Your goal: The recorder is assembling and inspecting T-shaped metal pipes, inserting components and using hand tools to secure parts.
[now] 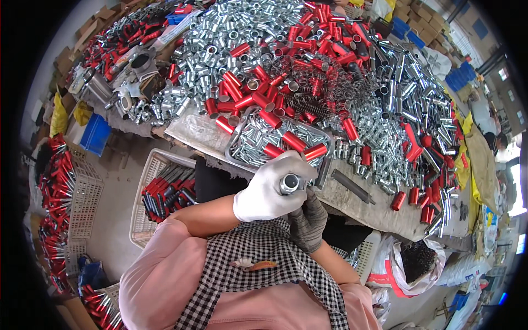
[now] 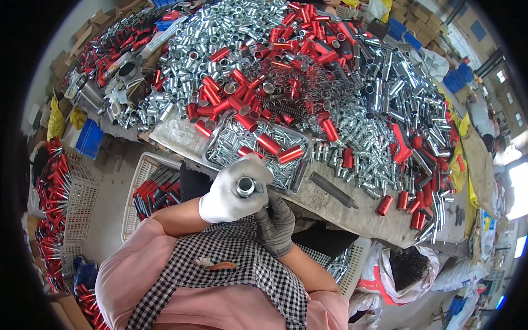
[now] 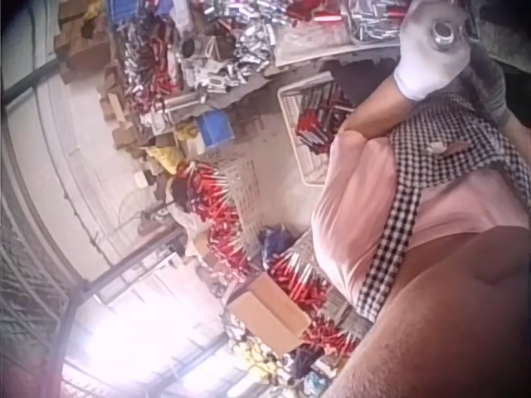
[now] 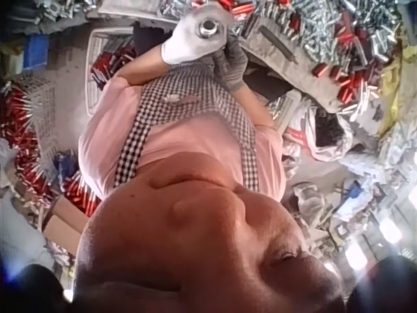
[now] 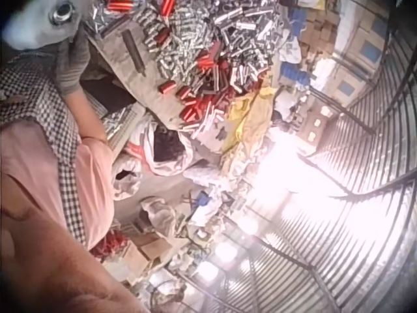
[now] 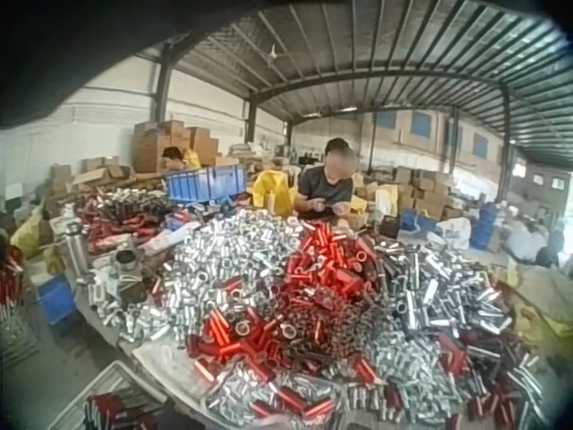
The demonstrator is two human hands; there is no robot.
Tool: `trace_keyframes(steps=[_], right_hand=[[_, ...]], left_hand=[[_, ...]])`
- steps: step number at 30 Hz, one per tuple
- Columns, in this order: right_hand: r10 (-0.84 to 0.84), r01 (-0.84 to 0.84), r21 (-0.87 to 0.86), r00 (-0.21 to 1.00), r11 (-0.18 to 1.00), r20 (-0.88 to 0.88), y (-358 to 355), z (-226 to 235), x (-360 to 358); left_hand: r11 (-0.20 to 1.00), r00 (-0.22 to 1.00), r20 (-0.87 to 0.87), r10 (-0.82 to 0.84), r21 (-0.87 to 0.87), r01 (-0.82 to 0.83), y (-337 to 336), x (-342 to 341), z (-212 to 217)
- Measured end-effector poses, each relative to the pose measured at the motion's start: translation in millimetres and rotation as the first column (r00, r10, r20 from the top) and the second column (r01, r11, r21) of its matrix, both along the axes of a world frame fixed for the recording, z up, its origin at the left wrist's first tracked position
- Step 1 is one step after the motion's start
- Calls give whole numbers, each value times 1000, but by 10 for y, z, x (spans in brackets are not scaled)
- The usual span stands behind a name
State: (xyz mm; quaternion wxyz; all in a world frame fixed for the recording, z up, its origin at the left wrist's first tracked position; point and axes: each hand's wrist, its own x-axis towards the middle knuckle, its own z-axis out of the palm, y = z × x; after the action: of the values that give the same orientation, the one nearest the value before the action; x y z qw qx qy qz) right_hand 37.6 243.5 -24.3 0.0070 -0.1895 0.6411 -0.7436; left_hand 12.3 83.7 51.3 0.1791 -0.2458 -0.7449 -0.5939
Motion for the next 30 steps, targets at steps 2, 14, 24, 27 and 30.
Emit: trace_keyframes(steps=[2,14,24,27,30], right_hand=[[41,-35,-62,995,997,86,18,35,-18],[81,-76,-45,988,996,130,109,161,-126],[287,-239,-261,944,935,163,187,-15,-171],[242,-220,-148,959,964,151,229,37,-216],[229,-226,-36,963,973,140,365,-26,-292]], left_hand=[[1000,992,125,2,17,-5,27,24,37],[933,907,265,327,63,-355,68,-65,34],[947,990,21,143,286,-143,332,-251,-123],[894,960,84,267,350,-280,45,-313,145],[819,969,111,220,518,-246,-44,-344,198]])
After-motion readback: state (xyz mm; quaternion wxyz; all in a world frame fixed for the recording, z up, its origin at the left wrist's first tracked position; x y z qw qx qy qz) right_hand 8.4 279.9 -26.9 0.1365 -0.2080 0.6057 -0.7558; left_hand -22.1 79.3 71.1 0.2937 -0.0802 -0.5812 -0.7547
